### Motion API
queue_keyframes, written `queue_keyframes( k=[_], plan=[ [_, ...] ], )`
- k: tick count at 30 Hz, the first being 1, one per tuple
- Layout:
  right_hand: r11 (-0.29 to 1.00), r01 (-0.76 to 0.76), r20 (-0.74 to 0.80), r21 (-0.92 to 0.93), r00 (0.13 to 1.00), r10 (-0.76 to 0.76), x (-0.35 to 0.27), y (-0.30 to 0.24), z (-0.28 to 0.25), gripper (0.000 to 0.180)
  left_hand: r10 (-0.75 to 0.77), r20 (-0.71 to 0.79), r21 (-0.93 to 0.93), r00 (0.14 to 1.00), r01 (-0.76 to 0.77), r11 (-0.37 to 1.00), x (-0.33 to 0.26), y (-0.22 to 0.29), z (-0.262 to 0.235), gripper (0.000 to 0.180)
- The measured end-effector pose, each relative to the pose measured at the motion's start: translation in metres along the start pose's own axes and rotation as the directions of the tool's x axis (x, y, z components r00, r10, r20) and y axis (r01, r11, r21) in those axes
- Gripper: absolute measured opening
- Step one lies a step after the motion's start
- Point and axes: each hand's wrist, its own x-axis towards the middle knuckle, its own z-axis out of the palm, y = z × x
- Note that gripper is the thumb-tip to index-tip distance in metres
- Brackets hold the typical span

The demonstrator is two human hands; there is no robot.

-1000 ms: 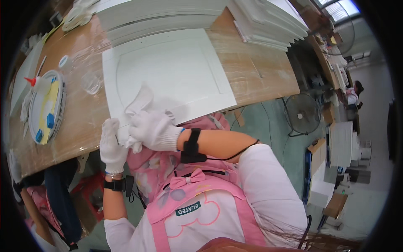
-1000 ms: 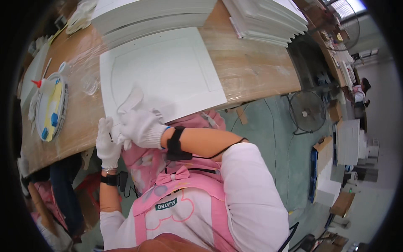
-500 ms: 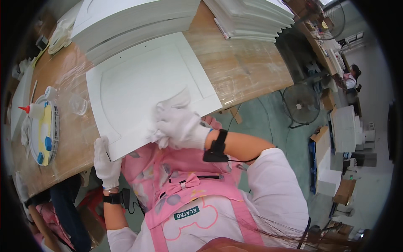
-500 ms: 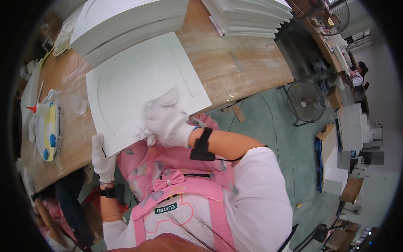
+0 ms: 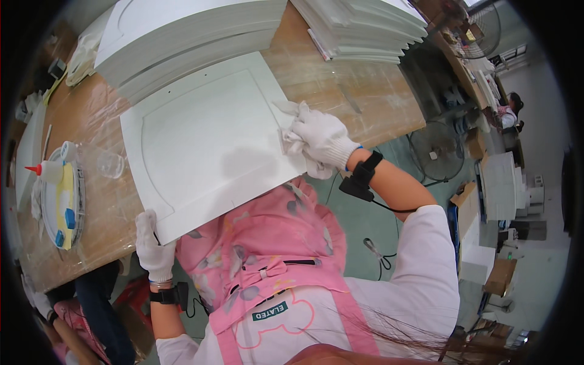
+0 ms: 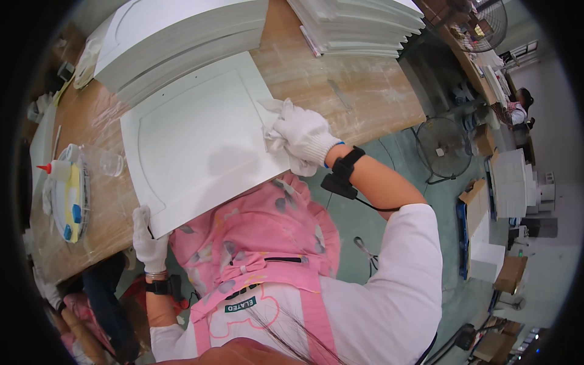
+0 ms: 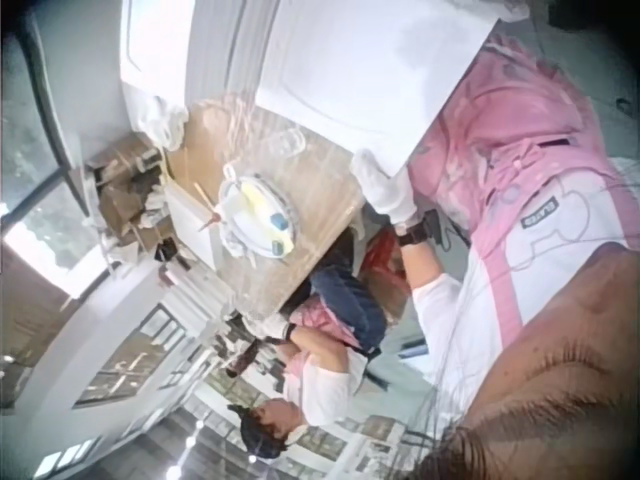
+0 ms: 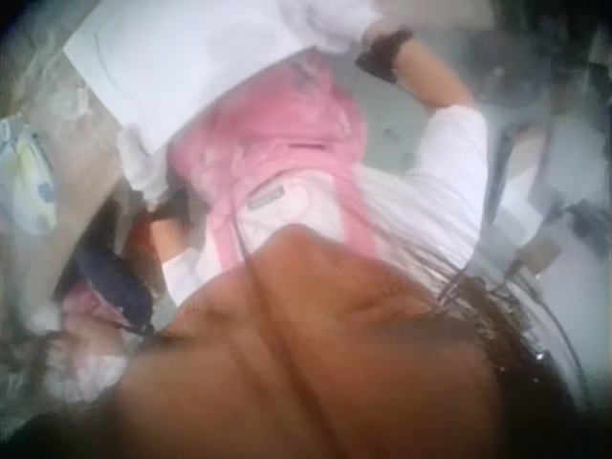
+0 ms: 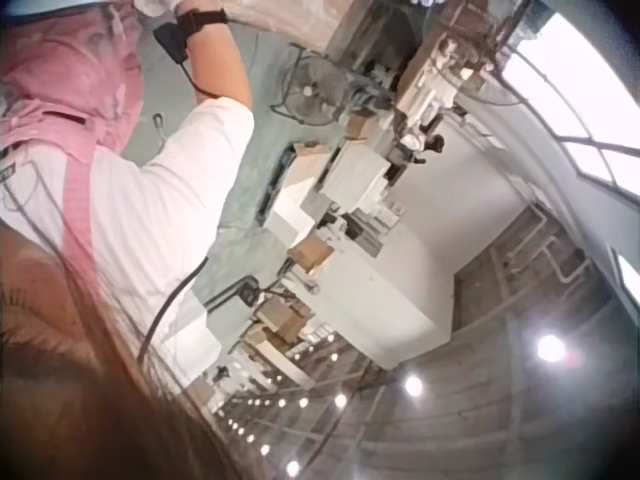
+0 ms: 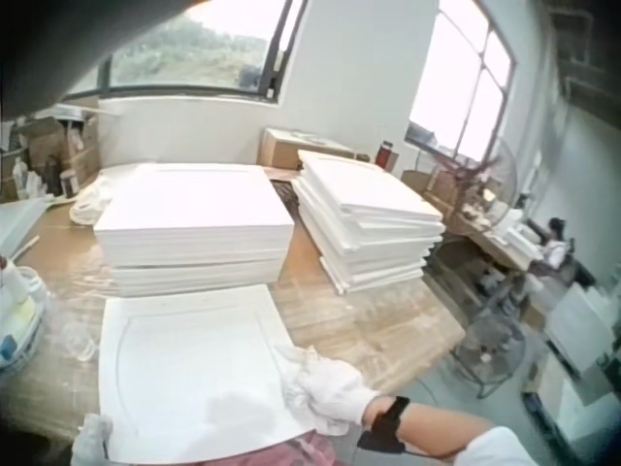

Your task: Cleaning and removing adhesive residue from white furniture panels using a cloth and a scraper.

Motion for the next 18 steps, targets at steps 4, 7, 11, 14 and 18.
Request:
queue_keyframes(
  k=[4, 7, 11, 14, 18],
  plan=[
    [0.996, -0.077, 0.063, -0.049, 0.995, 0.08, 0.023, 0.0, -0.014, 0.031, -0.061, 0.007, -0.056, 0.998, 0.061, 0.997, -0.001, 0.002, 0.001, 0.081],
    [0.998, 0.059, 0.17, -0.027, 0.984, -0.053, 0.017, -0.006, -0.023, 0.024, 0.009, 0.005, 0.025, 1.0, -0.009, 1.0, 0.002, 0.005, -0.001, 0.079],
    [0.998, -0.001, 0.032, -0.071, 0.999, 0.003, 0.03, 0.009, -0.008, 0.023, -0.051, -0.002, -0.093, 0.999, 0.051, 0.994, 0.003, 0.005, 0.004, 0.077],
    [0.999, 0.026, 0.039, -0.024, 0.999, -0.025, 0.028, 0.001, -0.008, 0.02, -0.047, -0.014, -0.069, 0.999, 0.046, 0.997, -0.001, -0.002, 0.003, 0.077],
    [0.962, 0.245, 0.098, 0.121, 0.961, -0.257, 0.005, -0.015, -0.014, 0.017, -0.042, 0.048, 0.05, 0.998, 0.04, 0.998, -0.01, -0.009, -0.004, 0.087]
  ],
)
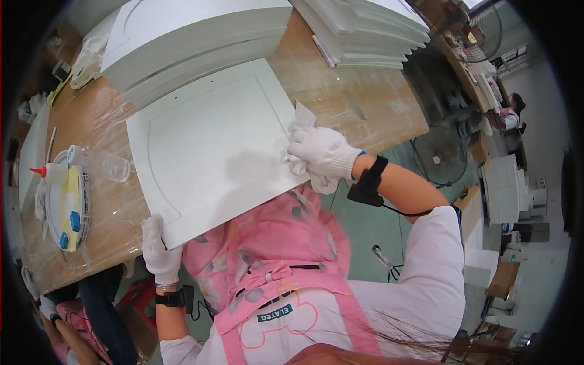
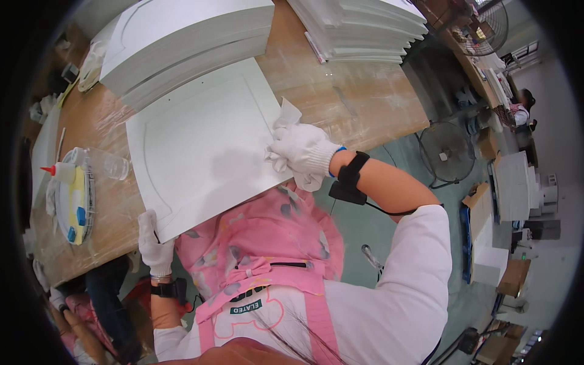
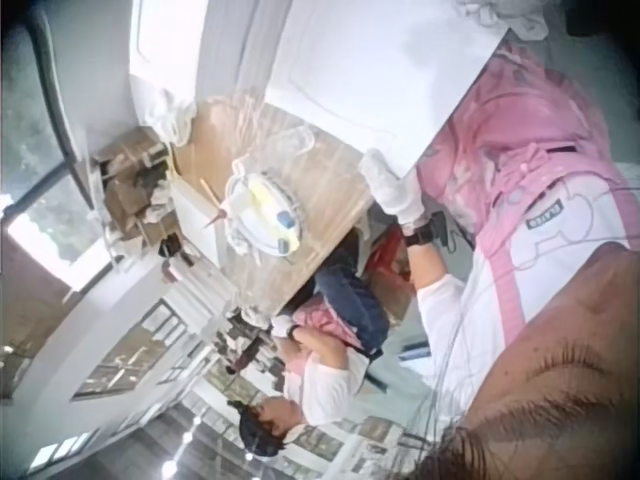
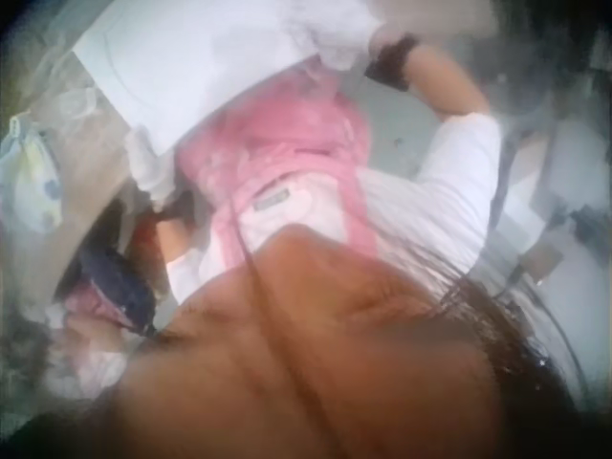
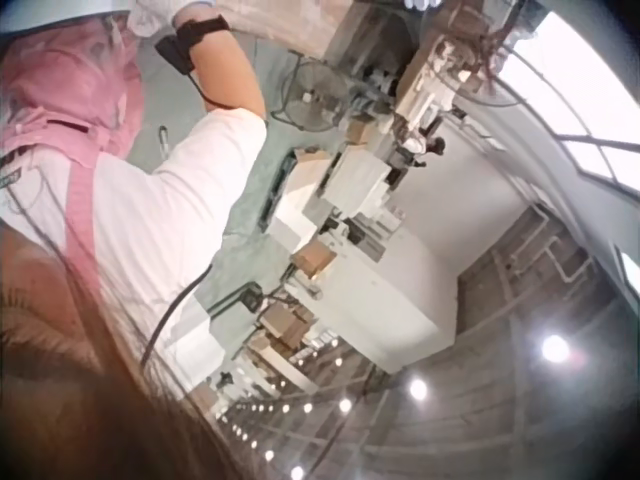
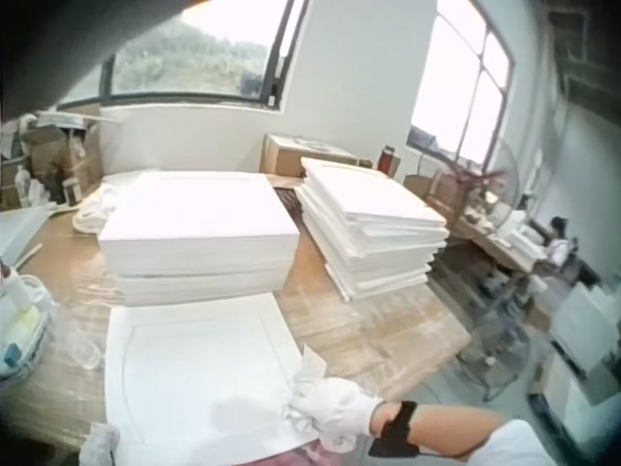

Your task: Cleaning and removing adhesive residue from white furniture panels using a cloth and a scraper.

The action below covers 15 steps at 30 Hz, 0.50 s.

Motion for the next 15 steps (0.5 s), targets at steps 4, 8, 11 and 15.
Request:
queue_keyframes(
  k=[4, 8, 11, 15],
  plan=[
    [0.991, 0.123, -0.153, -0.046, 0.98, -0.128, 0.056, 0.03, 0.009, 0.019, 0.083, -0.001, 0.039, 0.997, -0.083, 0.996, 0.009, 0.005, 0.0, 0.081],
    [0.977, -0.2, -0.121, 0.077, 0.971, 0.208, 0.096, 0.042, -0.012, 0.018, 0.1, -0.045, 0.082, 0.994, -0.096, 0.992, 0.006, 0.005, 0.006, 0.08],
    [0.99, -0.137, -0.073, 0.028, 0.988, 0.138, 0.072, 0.032, -0.007, 0.017, 0.083, -0.036, 0.064, 0.996, -0.08, 0.995, 0.008, 0.009, 0.002, 0.079],
    [0.987, 0.072, 0.033, 0.143, 0.996, -0.078, 0.017, 0.027, 0.001, 0.017, 0.095, 0.001, 0.052, 0.996, -0.094, 0.994, 0.011, 0.011, -0.004, 0.075]
  ],
)
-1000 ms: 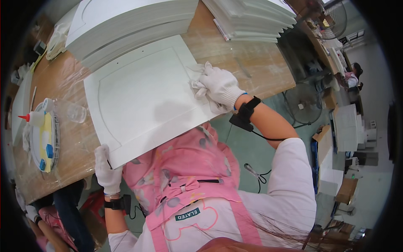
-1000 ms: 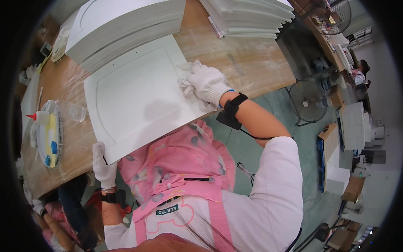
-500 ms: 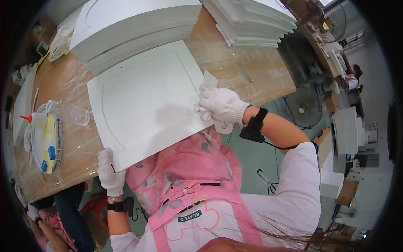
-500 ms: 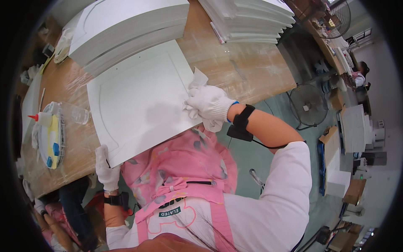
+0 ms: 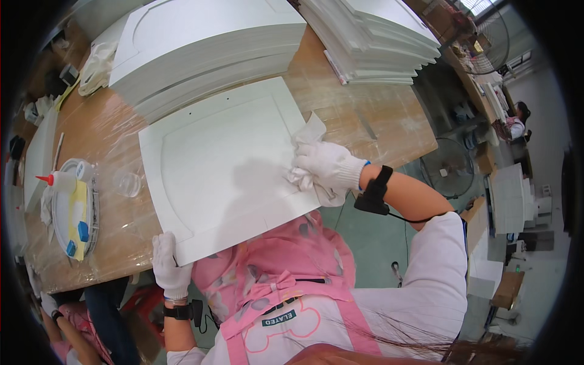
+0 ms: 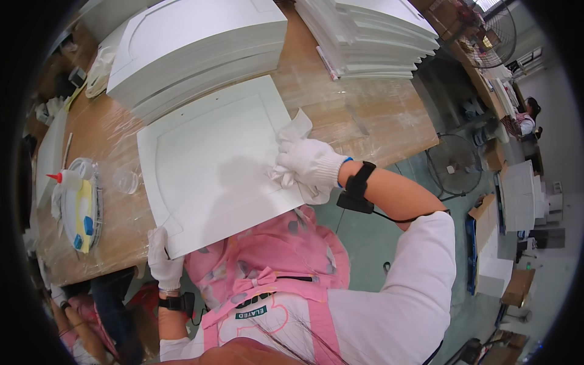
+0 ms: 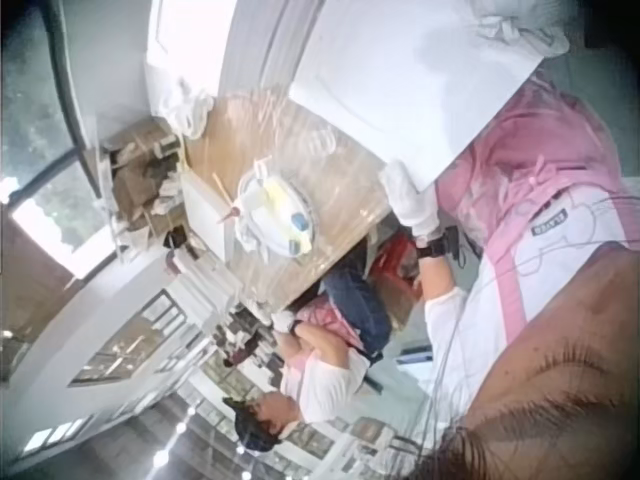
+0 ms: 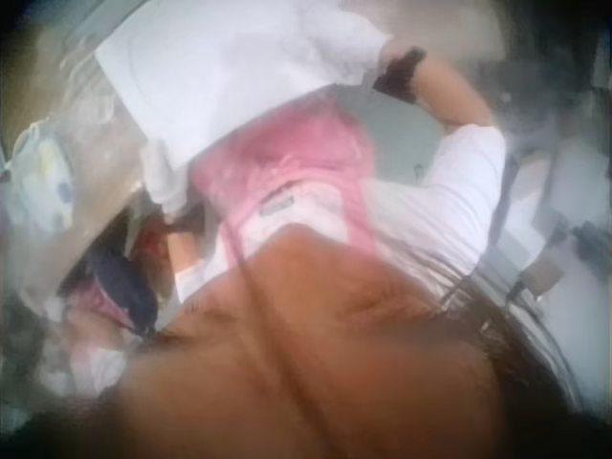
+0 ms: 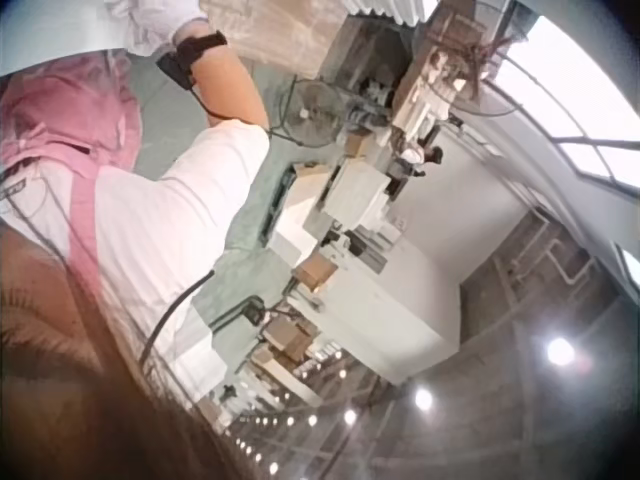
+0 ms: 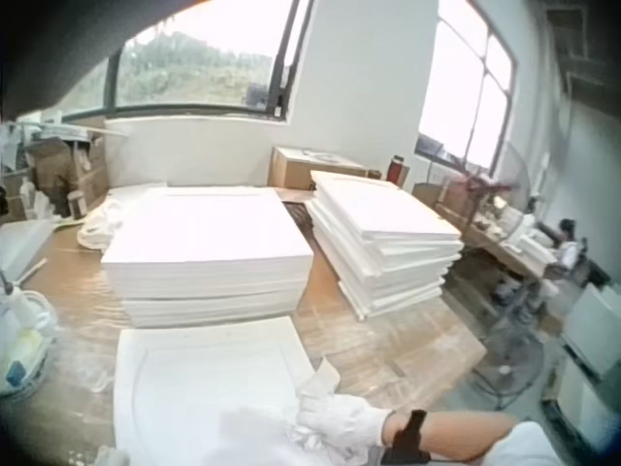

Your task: Cleaning and removing adhesive residue from white furniture panels using a cloth and a scraper.

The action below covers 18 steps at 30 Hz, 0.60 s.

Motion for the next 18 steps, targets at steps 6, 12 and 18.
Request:
queue_keyframes(
  k=[6, 12, 18],
  plan=[
    [0.972, -0.227, -0.102, -0.06, 0.97, 0.22, 0.016, 0.01, -0.018, 0.019, 0.007, 0.014, -0.055, 1.0, -0.006, 0.998, 0.0, -0.003, 0.001, 0.068],
    [0.979, -0.099, -0.08, -0.18, 0.993, 0.086, 0.015, 0.015, -0.006, 0.018, -0.028, 0.014, -0.033, 1.0, 0.029, 0.999, -0.003, -0.003, 0.001, 0.064],
    [0.961, -0.213, -0.043, -0.176, 0.977, 0.208, 0.058, 0.024, -0.017, 0.02, -0.039, 0.022, -0.059, 0.999, 0.04, 0.997, -0.001, -0.002, 0.002, 0.063]
  ],
)
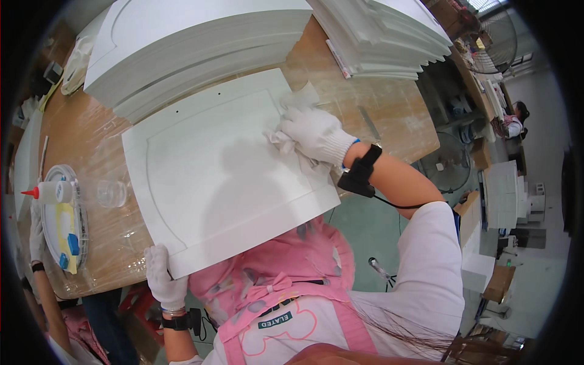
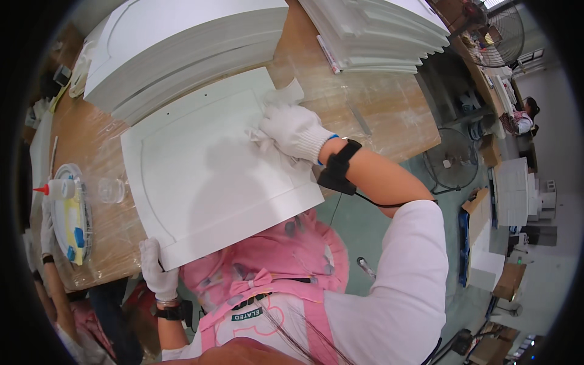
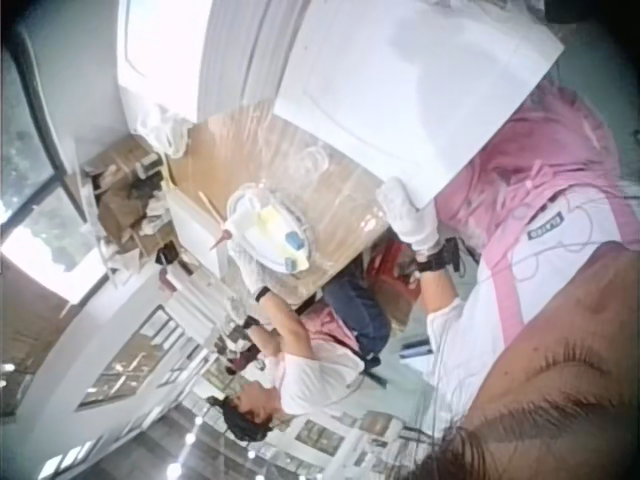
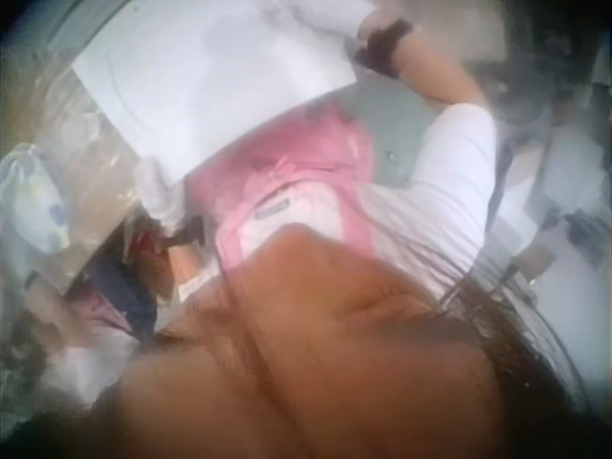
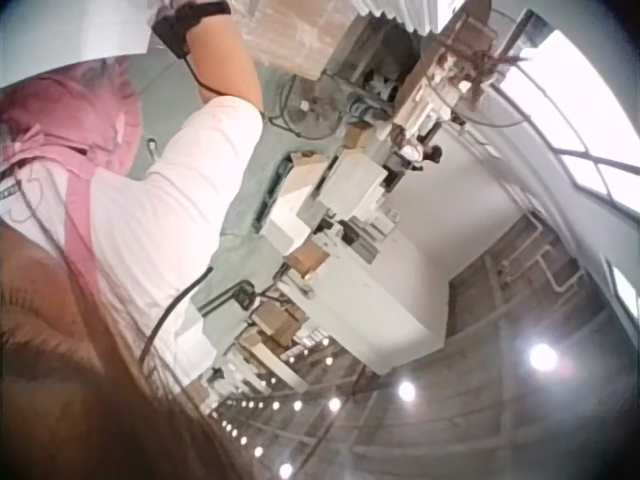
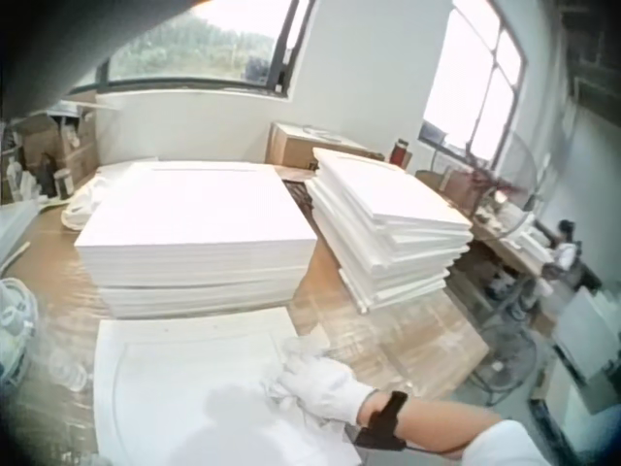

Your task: Cleaning and removing adhesive residue from white furniture panels using a cloth and a scraper.

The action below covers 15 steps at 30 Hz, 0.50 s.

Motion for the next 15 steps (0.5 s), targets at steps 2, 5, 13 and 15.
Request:
queue_keyframes(
  k=[2, 5, 13, 15],
  plan=[
    [0.999, 0.042, -0.001, 0.023, 0.999, -0.042, -0.009, 0.0, 0.004, 0.019, -0.011, 0.002, -0.03, 1.0, 0.011, 1.0, 0.0, -0.002, -0.002, 0.063],
    [0.992, 0.125, 0.028, 0.019, 0.992, -0.125, -0.016, 0.006, 0.006, 0.017, 0.012, 0.01, 0.006, 1.0, -0.012, 1.0, -0.002, -0.001, -0.001, 0.063],
    [0.993, 0.109, 0.045, -0.042, 0.993, -0.107, -0.005, 0.002, -0.004, 0.019, 0.017, 0.008, 0.059, 1.0, -0.018, 0.998, -0.004, -0.003, -0.002, 0.064],
    [0.999, 0.013, 0.061, -0.04, 0.998, -0.01, -0.005, -0.005, -0.009, 0.018, 0.027, 0.005, 0.059, 1.0, -0.028, 0.998, -0.004, -0.004, -0.001, 0.064]
  ],
)
